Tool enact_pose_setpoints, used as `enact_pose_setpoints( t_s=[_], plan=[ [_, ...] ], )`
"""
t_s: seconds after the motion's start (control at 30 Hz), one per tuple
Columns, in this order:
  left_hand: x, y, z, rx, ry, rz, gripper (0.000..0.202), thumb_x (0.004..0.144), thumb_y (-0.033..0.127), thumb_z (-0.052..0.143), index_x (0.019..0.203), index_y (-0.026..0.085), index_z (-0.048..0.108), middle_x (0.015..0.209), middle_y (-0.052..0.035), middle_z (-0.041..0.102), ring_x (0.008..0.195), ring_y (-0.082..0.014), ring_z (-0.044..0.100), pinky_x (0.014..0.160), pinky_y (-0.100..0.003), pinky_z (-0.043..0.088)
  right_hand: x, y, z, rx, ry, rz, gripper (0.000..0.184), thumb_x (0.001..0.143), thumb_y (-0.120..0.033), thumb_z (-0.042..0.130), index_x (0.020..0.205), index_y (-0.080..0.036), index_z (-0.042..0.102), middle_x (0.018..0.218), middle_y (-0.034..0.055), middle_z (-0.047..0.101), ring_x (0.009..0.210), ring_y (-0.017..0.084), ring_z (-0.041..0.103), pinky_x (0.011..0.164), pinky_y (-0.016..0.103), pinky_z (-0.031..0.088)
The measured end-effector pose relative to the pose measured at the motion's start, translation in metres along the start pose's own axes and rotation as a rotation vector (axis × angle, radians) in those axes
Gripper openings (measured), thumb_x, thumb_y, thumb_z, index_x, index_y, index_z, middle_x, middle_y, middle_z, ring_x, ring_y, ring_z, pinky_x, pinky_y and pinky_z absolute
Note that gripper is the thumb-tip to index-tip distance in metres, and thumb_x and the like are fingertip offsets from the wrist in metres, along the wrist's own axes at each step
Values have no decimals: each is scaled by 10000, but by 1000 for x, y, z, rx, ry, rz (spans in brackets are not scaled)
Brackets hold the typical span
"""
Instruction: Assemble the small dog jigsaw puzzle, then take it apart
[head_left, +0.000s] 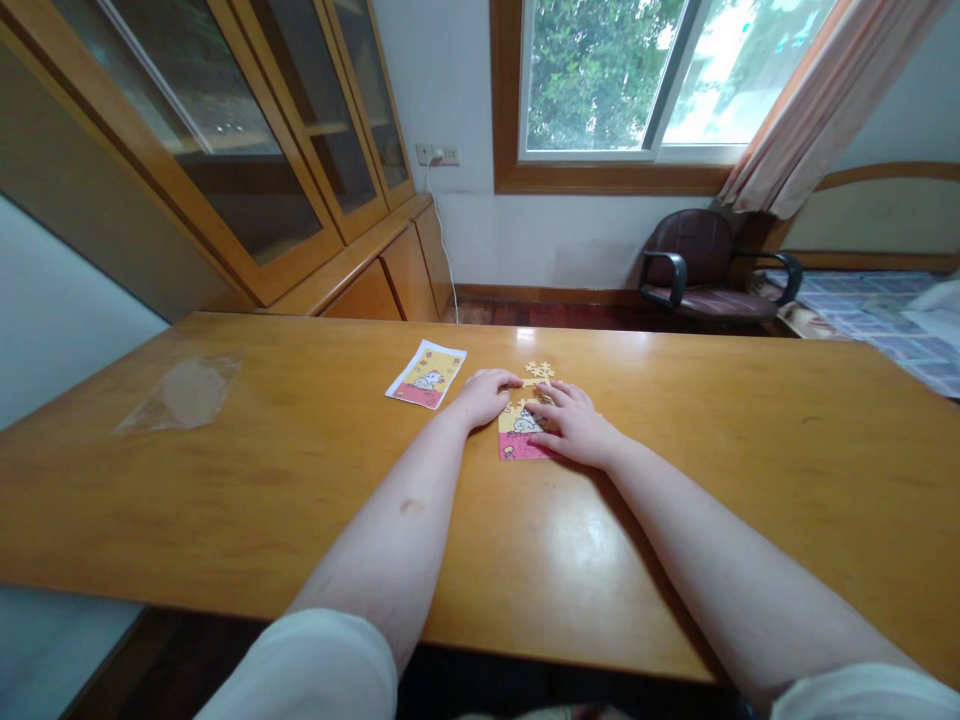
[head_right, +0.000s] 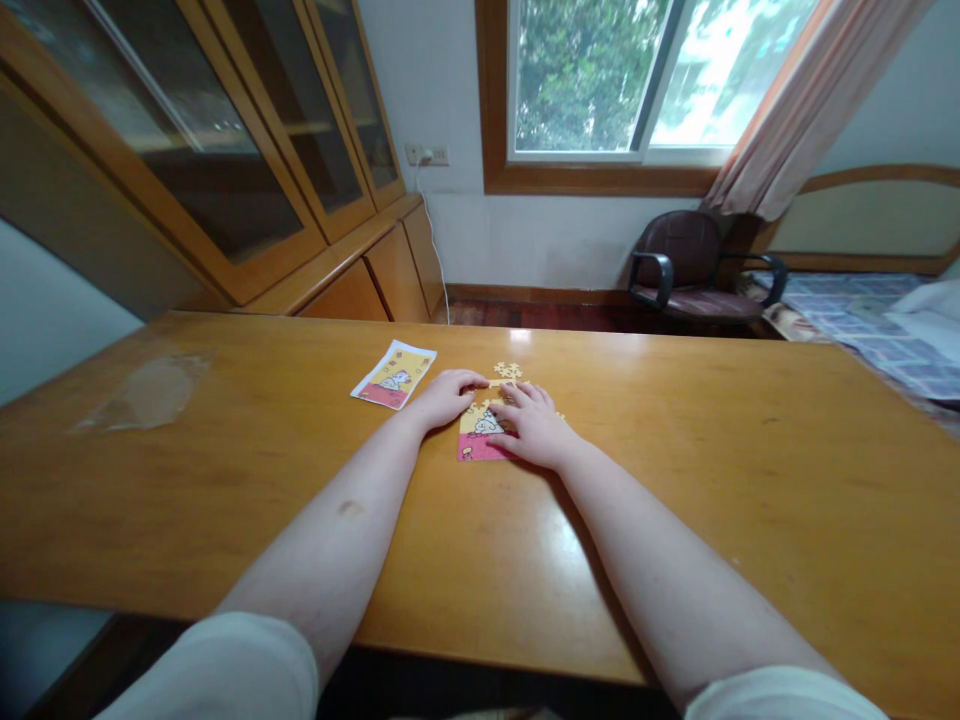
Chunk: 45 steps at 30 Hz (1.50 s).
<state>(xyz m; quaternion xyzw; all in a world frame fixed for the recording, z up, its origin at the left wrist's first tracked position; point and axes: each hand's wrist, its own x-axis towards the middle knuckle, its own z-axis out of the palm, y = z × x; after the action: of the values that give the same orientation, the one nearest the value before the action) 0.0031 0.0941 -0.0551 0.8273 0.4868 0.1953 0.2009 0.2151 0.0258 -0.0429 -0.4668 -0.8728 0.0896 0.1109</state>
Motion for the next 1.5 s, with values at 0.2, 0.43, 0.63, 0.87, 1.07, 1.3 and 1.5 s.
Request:
enact_pose_setpoints(
  t_s=[0.2,0.43,0.63,0.87,1.07,1.3,1.5],
  plan=[
    [-1,0,0,1,0,12,386,815,110,502,1117,220,716,1194,-21,700,1149,-203,590,1082,-350,409,0,0,0,-17,12,57,607,865,-587,556,1362,-239,558,1505,134,406,1392,348,311,1143,576,193],
    [0,-2,1,-3,4,14,393,810,109,500,1118,220,716,1195,-20,699,1149,-204,589,1077,-349,415,0,-1,1,-25,55,96,573,878,-563,547,1350,-240,562,1496,116,427,1393,339,309,1145,577,160],
    [0,-1,0,-9,-3,-8,385,819,112,497,1112,221,720,1196,-22,699,1147,-207,592,1075,-357,419,6,17,-2,-14,287,496,360,935,-256,433,1215,-151,635,1262,128,640,1189,281,524,1079,461,296],
    [-1,2,-1,-10,-6,-3,390,816,103,493,1109,222,721,1191,-25,701,1138,-203,597,1065,-360,429,6,34,-2,-29,219,654,387,921,-172,380,1176,-173,672,1209,105,673,1088,267,570,958,385,387],
    [0,0,0,0,-1,-3,386,817,115,501,1118,223,718,1194,-25,700,1145,-208,594,1073,-359,423,7,25,4,-106,138,479,398,945,-387,467,1308,-300,603,1462,53,485,1311,339,392,1089,519,246],
    [-1,-1,0,-14,0,-2,383,823,115,494,1111,229,718,1198,-21,697,1141,-197,594,1065,-349,428,4,28,-4,-59,163,542,379,929,-176,400,1116,-266,716,1265,52,641,1145,255,521,1010,400,344],
    [-1,0,-1,-20,-9,-8,383,823,111,491,1107,225,721,1193,-25,700,1139,-202,597,1064,-360,429,3,31,-9,-114,140,660,369,940,-238,395,1131,-223,710,1156,135,660,1012,297,567,868,409,404]
  ],
)
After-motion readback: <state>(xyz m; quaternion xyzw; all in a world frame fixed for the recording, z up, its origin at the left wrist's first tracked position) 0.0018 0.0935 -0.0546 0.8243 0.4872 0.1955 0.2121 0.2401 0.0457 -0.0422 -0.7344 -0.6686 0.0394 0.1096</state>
